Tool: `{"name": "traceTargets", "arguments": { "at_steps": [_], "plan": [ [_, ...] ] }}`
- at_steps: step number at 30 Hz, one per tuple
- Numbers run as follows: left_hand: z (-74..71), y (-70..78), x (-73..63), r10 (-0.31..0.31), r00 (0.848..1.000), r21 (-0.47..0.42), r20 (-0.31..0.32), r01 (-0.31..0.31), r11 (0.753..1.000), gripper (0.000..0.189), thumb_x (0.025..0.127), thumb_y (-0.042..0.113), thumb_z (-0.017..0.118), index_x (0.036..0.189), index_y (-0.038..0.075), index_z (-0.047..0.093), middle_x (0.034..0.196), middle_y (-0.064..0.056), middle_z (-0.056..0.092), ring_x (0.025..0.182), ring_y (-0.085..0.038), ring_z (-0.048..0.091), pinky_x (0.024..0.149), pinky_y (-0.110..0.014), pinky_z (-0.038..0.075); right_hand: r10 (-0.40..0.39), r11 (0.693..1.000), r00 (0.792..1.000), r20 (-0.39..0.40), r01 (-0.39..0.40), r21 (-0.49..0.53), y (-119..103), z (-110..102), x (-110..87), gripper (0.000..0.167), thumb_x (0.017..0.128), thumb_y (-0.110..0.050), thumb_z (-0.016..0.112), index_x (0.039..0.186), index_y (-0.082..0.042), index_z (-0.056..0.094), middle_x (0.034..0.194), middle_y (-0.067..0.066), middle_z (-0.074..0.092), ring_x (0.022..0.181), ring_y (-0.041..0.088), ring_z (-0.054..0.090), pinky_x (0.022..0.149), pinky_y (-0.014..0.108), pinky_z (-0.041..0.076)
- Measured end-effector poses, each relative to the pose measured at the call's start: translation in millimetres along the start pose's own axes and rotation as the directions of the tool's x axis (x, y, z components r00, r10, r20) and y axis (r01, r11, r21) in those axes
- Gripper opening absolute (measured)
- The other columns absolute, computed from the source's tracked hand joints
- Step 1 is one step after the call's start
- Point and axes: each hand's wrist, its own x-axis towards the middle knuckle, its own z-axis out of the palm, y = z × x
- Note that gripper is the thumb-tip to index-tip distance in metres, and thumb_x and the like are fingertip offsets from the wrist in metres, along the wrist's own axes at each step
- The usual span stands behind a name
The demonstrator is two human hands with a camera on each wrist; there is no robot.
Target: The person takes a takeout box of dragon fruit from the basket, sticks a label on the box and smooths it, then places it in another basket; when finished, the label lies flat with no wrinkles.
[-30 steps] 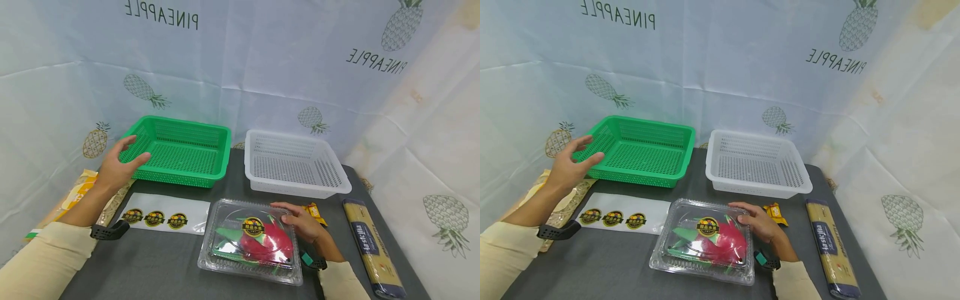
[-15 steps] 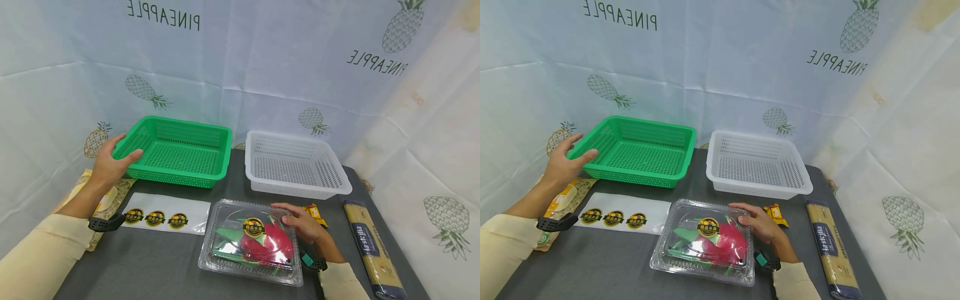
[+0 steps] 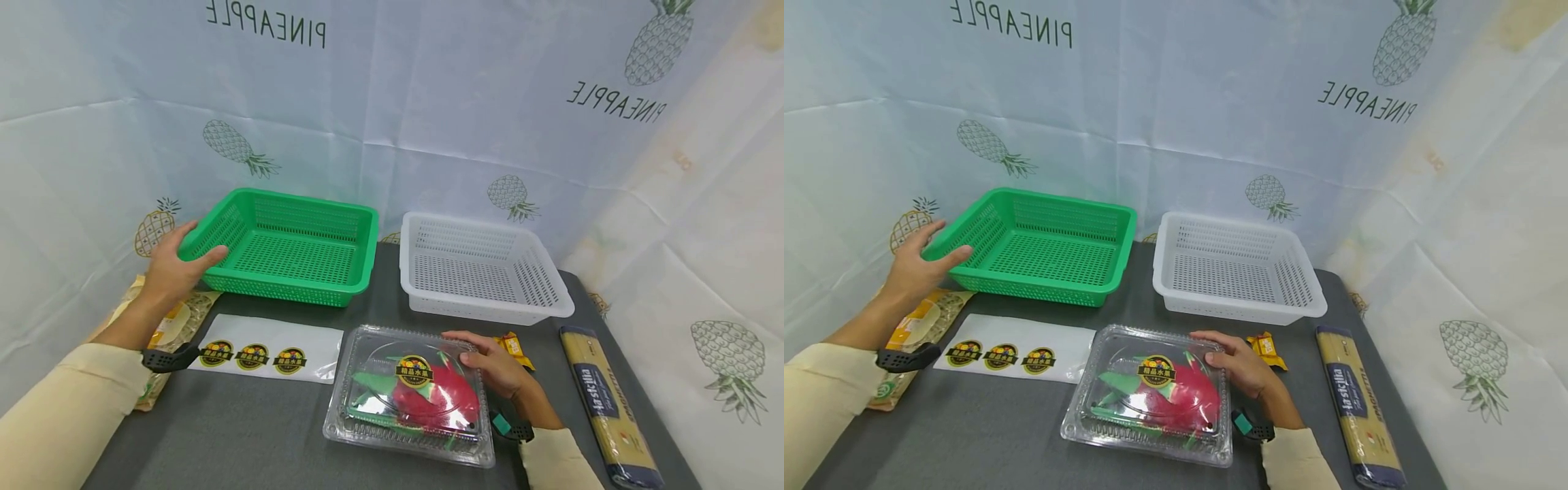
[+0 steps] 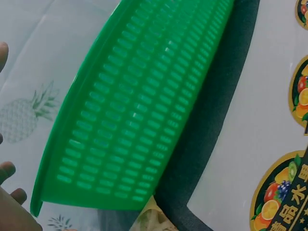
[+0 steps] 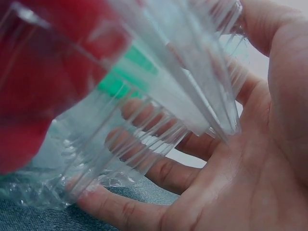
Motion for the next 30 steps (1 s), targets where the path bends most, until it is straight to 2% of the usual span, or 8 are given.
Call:
{"name": "traceTargets", "arguments": {
  "at_steps": [6, 17, 25, 30],
  "plan": [
    [-0.8, -9.0, 8.3, -0.019, 0.999, 0.021, 0.030, 0.019, 1.000, 0.082, 0.095, 0.044, 0.056, 0.156, 0.009, 0.014, 0.157, -0.025, 0.006, 0.140, -0.048, 0.002, 0.099, -0.073, 0.009, -0.002, 1.000, 1.000, 0.000, 0.002, 0.000, 2, -1, -0.5, 0.041, 0.099, -0.010, 0.049, 0.139, -0.012, 0.053, 0.124, 0.013, 0.057, 0.104, 0.030, 0.061, 0.081, 0.048, 0.052],
    [1.2, -19.9, 12.7, -0.014, 0.998, 0.061, 0.061, 0.010, 0.998, 0.087, 0.094, 0.046, 0.058, 0.156, 0.009, 0.011, 0.157, -0.023, 0.003, 0.140, -0.047, 0.000, 0.100, -0.073, 0.007, -0.017, 1.000, 1.000, 0.011, 0.017, 0.011, 0, 0, 0.7, 0.041, 0.099, -0.008, 0.048, 0.139, -0.011, 0.052, 0.125, 0.012, 0.057, 0.105, 0.029, 0.060, 0.082, 0.048, 0.051],
    [0.4, -33.4, 10.9, -0.033, 0.994, 0.095, 0.102, 0.023, 0.995, 0.089, 0.093, 0.047, 0.058, 0.156, 0.009, 0.007, 0.157, -0.023, 0.000, 0.140, -0.047, -0.003, 0.098, -0.074, 0.006, -0.005, 1.000, 1.000, -0.002, 0.005, 0.008, 0, 0, 1.4, 0.040, 0.099, -0.009, 0.049, 0.137, -0.015, 0.055, 0.125, 0.010, 0.057, 0.106, 0.029, 0.060, 0.081, 0.049, 0.051],
    [0.4, -37.9, 9.3, -0.027, 0.993, 0.120, 0.117, 0.013, 0.993, 0.089, 0.094, 0.045, 0.059, 0.155, 0.003, 0.009, 0.158, -0.023, -0.003, 0.140, -0.048, -0.005, 0.098, -0.075, 0.005, -0.011, 1.000, 1.000, 0.002, 0.011, 0.004, 2, -1, 0.7, 0.040, 0.099, -0.008, 0.047, 0.138, -0.015, 0.054, 0.125, 0.011, 0.057, 0.105, 0.029, 0.060, 0.080, 0.049, 0.051]
  ]
}}
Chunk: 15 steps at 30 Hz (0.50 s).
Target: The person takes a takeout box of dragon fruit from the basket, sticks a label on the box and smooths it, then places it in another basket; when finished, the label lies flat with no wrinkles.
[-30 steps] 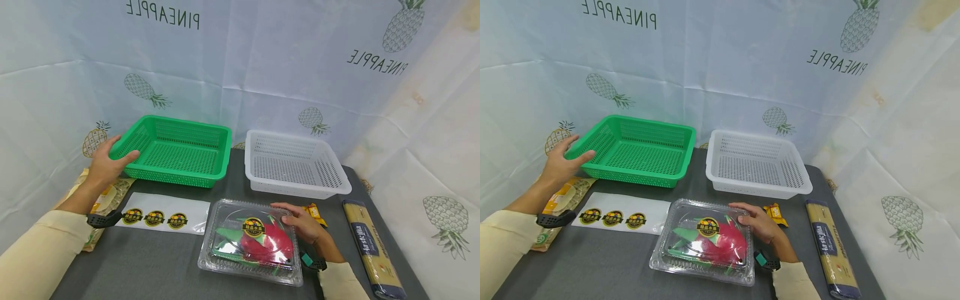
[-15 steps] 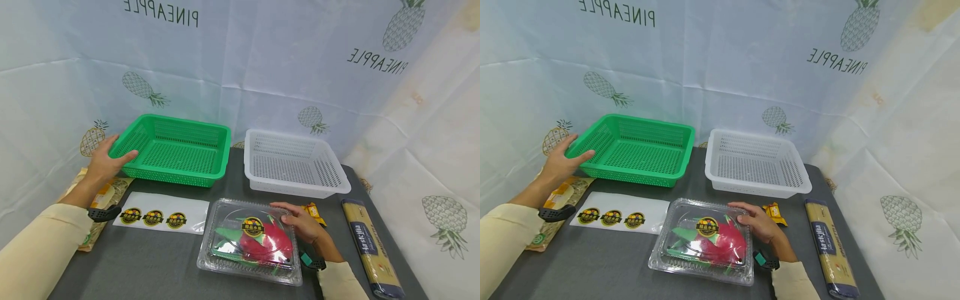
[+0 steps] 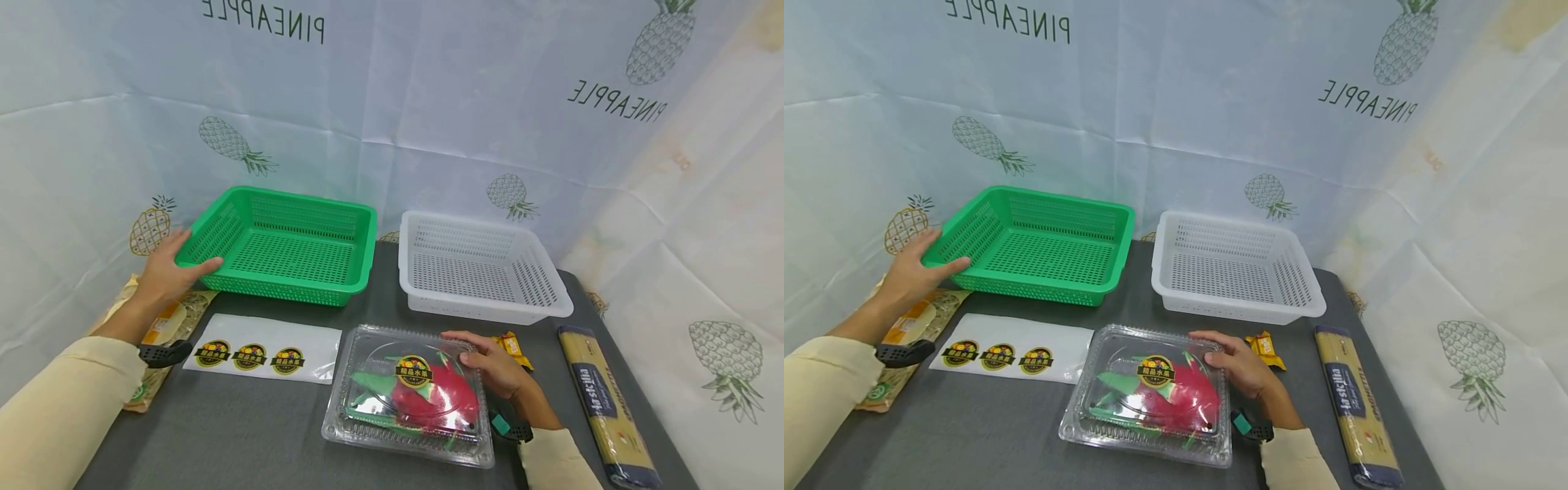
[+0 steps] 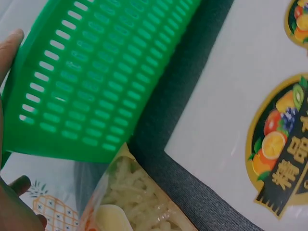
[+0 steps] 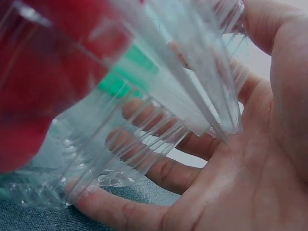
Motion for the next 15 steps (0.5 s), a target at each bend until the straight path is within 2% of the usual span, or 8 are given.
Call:
{"name": "traceTargets", "arguments": {
  "at_steps": [10, 12, 15],
  "plan": [
    [-0.3, 0.6, 1.9, -0.010, 1.000, 0.050, 0.030, 0.009, 0.999, 0.093, 0.094, 0.049, 0.057, 0.154, 0.001, 0.005, 0.157, -0.023, -0.005, 0.140, -0.048, -0.006, 0.099, -0.074, 0.006, -0.042, 0.999, 0.999, 0.002, 0.042, 0.025, 0.2, 2.8, -1.6, 0.040, 0.100, -0.002, 0.044, 0.140, -0.007, 0.051, 0.126, 0.011, 0.057, 0.107, 0.028, 0.060, 0.082, 0.046, 0.052],
    [-0.7, -0.2, 1.3, -0.012, 0.999, 0.054, 0.031, 0.010, 0.998, 0.093, 0.094, 0.049, 0.057, 0.154, 0.001, 0.005, 0.157, -0.023, -0.005, 0.140, -0.048, -0.006, 0.098, -0.074, 0.006, -0.046, 0.998, 0.999, -0.007, 0.047, 0.045, -1.4, 4.2, -1.1, 0.040, 0.100, -0.002, 0.044, 0.139, -0.007, 0.052, 0.125, 0.011, 0.058, 0.105, 0.027, 0.061, 0.082, 0.045, 0.052],
    [-1.4, -2.3, -0.7, -0.027, 0.999, 0.052, 0.040, 0.025, 0.998, 0.093, 0.094, 0.050, 0.057, 0.154, 0.002, 0.003, 0.158, -0.022, -0.006, 0.139, -0.049, -0.007, 0.097, -0.075, 0.006, -0.056, 0.997, 0.998, -0.043, 0.058, 0.045, -3.4, 6.4, 0.3, 0.039, 0.099, 0.000, 0.045, 0.135, -0.007, 0.056, 0.118, 0.008, 0.060, 0.091, 0.017, 0.062, 0.076, 0.034, 0.054]
  ]
}}
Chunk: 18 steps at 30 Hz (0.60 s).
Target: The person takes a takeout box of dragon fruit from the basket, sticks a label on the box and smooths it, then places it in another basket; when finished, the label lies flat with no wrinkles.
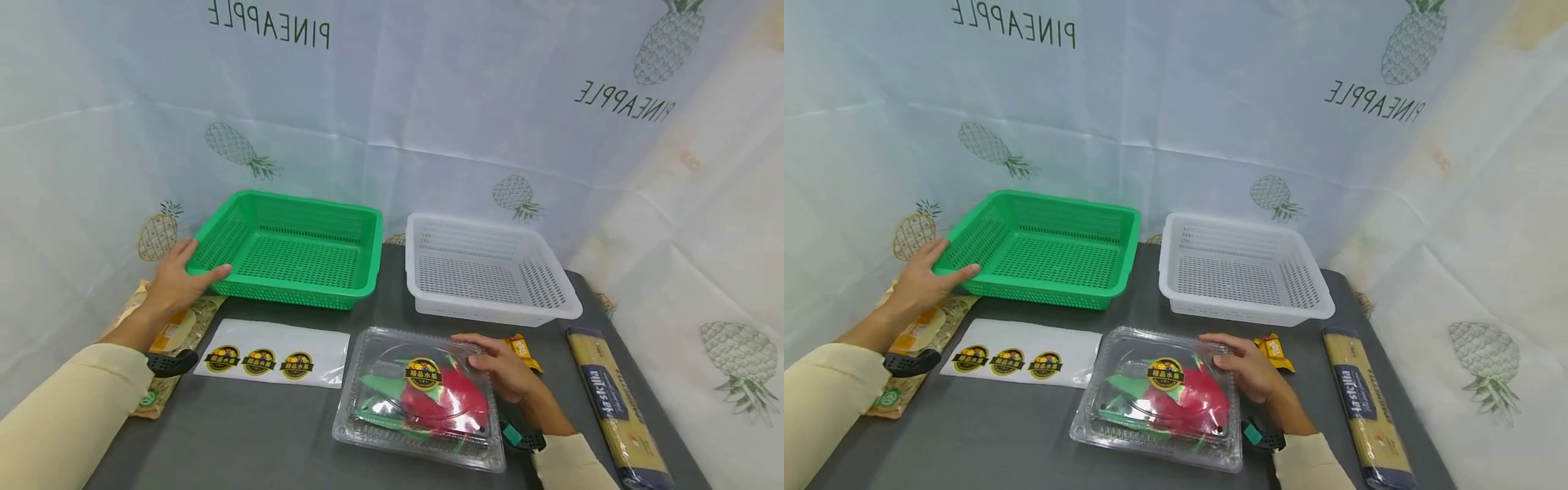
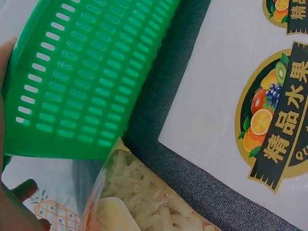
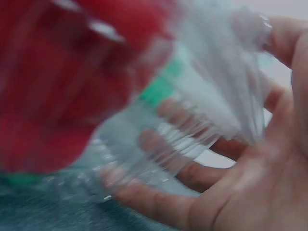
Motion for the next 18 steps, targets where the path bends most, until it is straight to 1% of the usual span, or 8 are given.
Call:
{"name": "traceTargets", "arguments": {
  "at_steps": [2, 4, 6, 10, 14, 18],
  "plan": [
    [1.3, -0.9, 1.3, -0.005, 1.000, 0.005, 0.006, 0.005, 1.000, 0.094, 0.094, 0.051, 0.056, 0.154, 0.003, 0.003, 0.158, -0.021, -0.007, 0.139, -0.049, -0.007, 0.096, -0.076, 0.007, -0.011, 1.000, 1.000, -0.023, 0.011, 0.004, 0, 2, -1.3, 0.038, 0.098, 0.002, 0.045, 0.134, -0.005, 0.057, 0.117, 0.007, 0.060, 0.088, 0.015, 0.061, 0.073, 0.031, 0.053],
    [1.5, -1.1, 1.9, -0.011, 1.000, 0.009, 0.007, 0.011, 1.000, 0.095, 0.093, 0.053, 0.055, 0.155, 0.005, 0.002, 0.158, -0.019, -0.009, 0.139, -0.049, -0.007, 0.094, -0.077, 0.007, -0.018, 1.000, 0.999, -0.029, 0.019, 0.012, 0, 4, -1.8, 0.038, 0.098, 0.004, 0.043, 0.134, -0.002, 0.056, 0.116, 0.009, 0.060, 0.087, 0.016, 0.060, 0.072, 0.031, 0.053],
    [1.3, -0.9, 1.9, -0.015, 1.000, 0.012, 0.003, 0.015, 1.000, 0.095, 0.093, 0.054, 0.055, 0.155, 0.006, 0.001, 0.158, -0.018, -0.009, 0.139, -0.049, -0.007, 0.093, -0.077, 0.007, -0.009, 0.998, 1.000, -0.019, 0.010, 0.054, -2, 5, -1.9, 0.039, 0.098, 0.005, 0.041, 0.134, 0.000, 0.054, 0.119, 0.012, 0.060, 0.097, 0.023, 0.062, 0.077, 0.038, 0.054],
    [1.7, -0.3, 2.2, -0.013, 1.000, 0.009, 0.001, 0.013, 1.000, 0.096, 0.092, 0.056, 0.055, 0.155, 0.007, 0.001, 0.159, -0.017, -0.010, 0.139, -0.048, -0.007, 0.093, -0.078, 0.006, 0.010, 0.994, 1.000, -0.008, -0.009, 0.105, -7, 6, -5.0, 0.039, 0.099, 0.005, 0.038, 0.136, 0.000, 0.053, 0.121, 0.015, 0.059, 0.104, 0.029, 0.062, 0.081, 0.045, 0.052],
    [2.7, -1.1, 0.9, -0.013, 1.000, 0.000, 0.003, 0.013, 1.000, 0.096, 0.092, 0.055, 0.056, 0.155, 0.008, 0.001, 0.158, -0.017, -0.010, 0.139, -0.048, -0.007, 0.092, -0.079, 0.006, 0.023, 0.992, 1.000, -0.017, -0.021, 0.126, -12, 6, -8.3, 0.040, 0.100, 0.006, 0.035, 0.136, 0.000, 0.052, 0.121, 0.014, 0.059, 0.104, 0.030, 0.062, 0.080, 0.047, 0.052],
    [3.0, -2.1, -1.4, -0.016, 1.000, -0.004, 0.004, 0.016, 1.000, 0.096, 0.093, 0.055, 0.056, 0.155, 0.008, 0.001, 0.158, -0.017, -0.011, 0.139, -0.049, -0.007, 0.091, -0.079, 0.006, 0.015, 0.992, 1.000, -0.014, -0.013, 0.126, -17, 8, -9.2, 0.041, 0.100, 0.008, 0.033, 0.134, 0.000, 0.054, 0.121, 0.015, 0.059, 0.104, 0.030, 0.063, 0.079, 0.048, 0.052]
  ]
}}
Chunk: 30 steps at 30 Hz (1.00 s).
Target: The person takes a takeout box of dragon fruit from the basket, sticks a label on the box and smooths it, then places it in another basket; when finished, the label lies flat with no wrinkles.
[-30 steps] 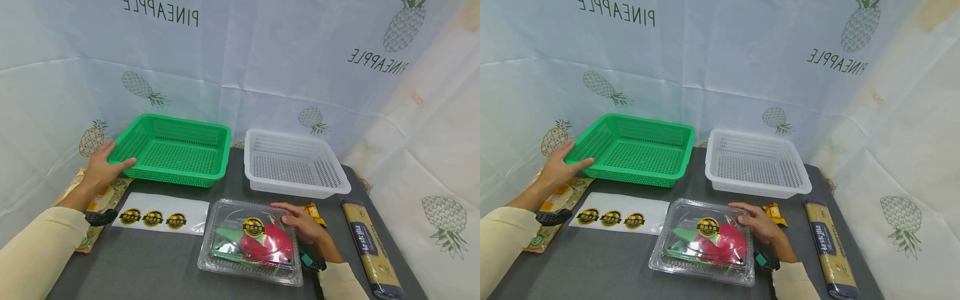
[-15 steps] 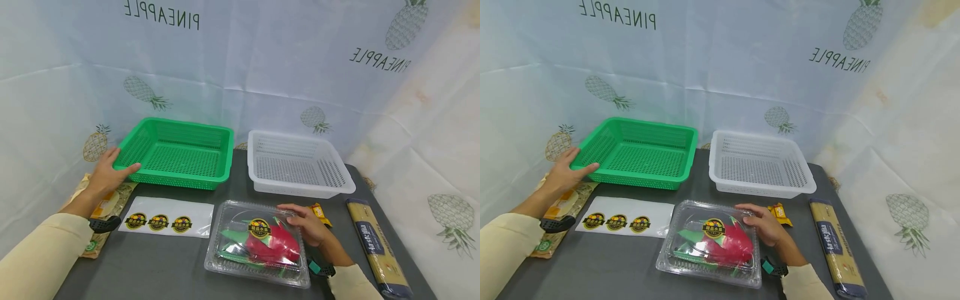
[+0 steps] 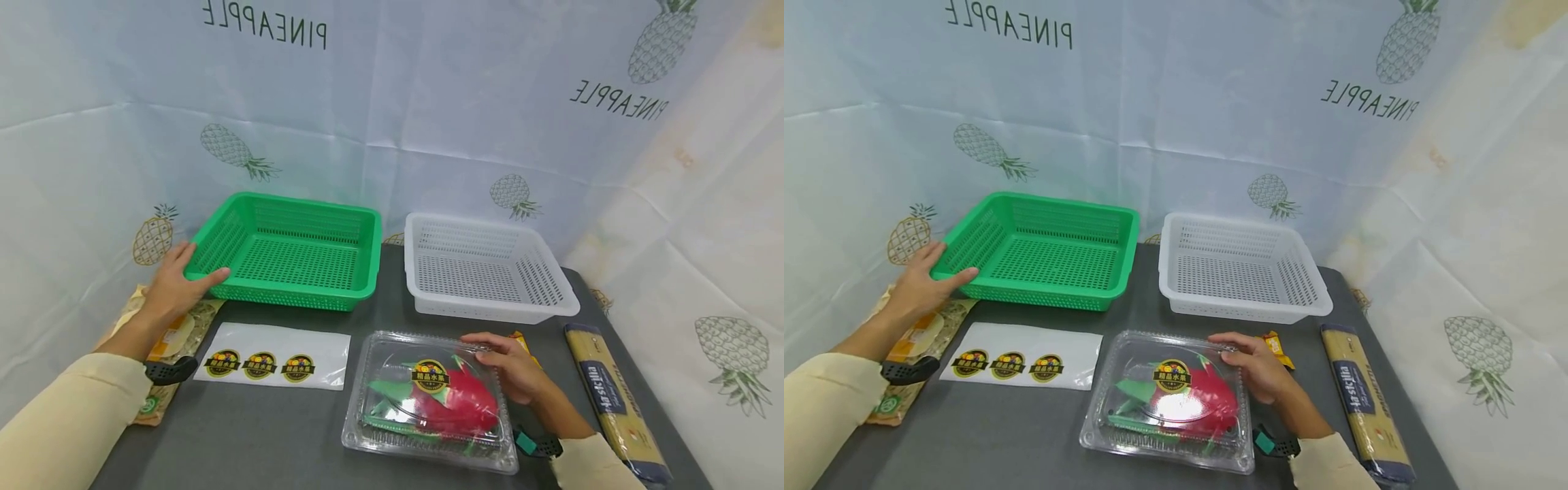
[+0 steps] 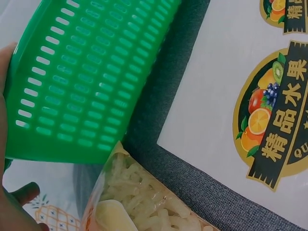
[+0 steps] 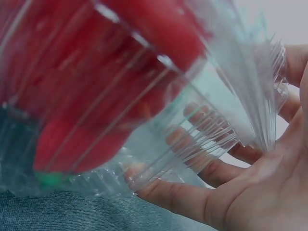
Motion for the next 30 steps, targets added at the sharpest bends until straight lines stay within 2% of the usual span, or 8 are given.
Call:
{"name": "traceTargets", "arguments": {
  "at_steps": [8, 15, 19, 25, 30],
  "plan": [
    [0.0, 0.2, -0.7, 0.004, 1.000, 0.023, -0.008, -0.004, 1.000, 0.095, 0.092, 0.055, 0.055, 0.155, 0.008, 0.002, 0.159, -0.017, -0.010, 0.139, -0.049, -0.007, 0.086, -0.082, -0.001, -0.013, 1.000, 1.000, -0.001, 0.013, -0.018, -18, 6, 0.9, 0.040, 0.100, 0.007, 0.032, 0.133, 0.000, 0.054, 0.121, 0.014, 0.059, 0.102, 0.028, 0.063, 0.079, 0.047, 0.053],
    [-0.9, -1.1, 0.1, 0.011, 1.000, 0.065, -0.015, -0.010, 0.998, 0.094, 0.093, 0.055, 0.054, 0.155, 0.006, 0.002, 0.158, -0.019, -0.009, 0.138, -0.051, -0.006, 0.076, -0.086, -0.004, -0.041, 0.998, 0.999, -0.015, 0.040, -0.050, -36, 12, 5.9, 0.040, 0.101, 0.006, 0.034, 0.133, -0.003, 0.057, 0.122, 0.011, 0.059, 0.102, 0.028, 0.064, 0.078, 0.048, 0.052],
    [-0.7, 0.4, -0.1, 0.014, 1.000, 0.080, -0.021, -0.012, 0.997, 0.095, 0.093, 0.055, 0.055, 0.155, 0.005, 0.003, 0.158, -0.019, -0.008, 0.138, -0.052, -0.004, 0.076, -0.087, -0.003, -0.061, 0.996, 0.998, -0.004, 0.061, -0.059, -46, 15, 10.9, 0.042, 0.100, 0.007, 0.032, 0.133, -0.003, 0.056, 0.129, 0.012, 0.055, 0.106, 0.030, 0.062, 0.079, 0.050, 0.051],
    [-1.5, 0.7, -1.0, 0.008, 1.000, 0.085, -0.020, -0.006, 0.996, 0.096, 0.092, 0.057, 0.054, 0.155, 0.006, 0.003, 0.158, -0.019, -0.008, 0.137, -0.053, -0.003, 0.075, -0.086, -0.005, -0.047, 0.998, 0.999, 0.009, 0.048, -0.050, -60, 20, 21.2, 0.041, 0.101, 0.005, 0.034, 0.133, -0.007, 0.058, 0.126, 0.014, 0.055, 0.105, 0.032, 0.063, 0.077, 0.051, 0.051],
    [-1.6, -0.6, -1.4, 0.029, 0.999, 0.088, -0.022, -0.027, 0.996, 0.095, 0.093, 0.056, 0.054, 0.155, 0.004, 0.004, 0.158, -0.021, -0.007, 0.137, -0.053, -0.002, 0.075, -0.087, -0.005, -0.051, 0.997, 0.999, -0.008, 0.051, -0.057, -69, 24, 29.7, 0.041, 0.101, 0.004, 0.035, 0.131, -0.008, 0.059, 0.125, 0.015, 0.055, 0.105, 0.031, 0.062, 0.078, 0.051, 0.051]
  ]
}}
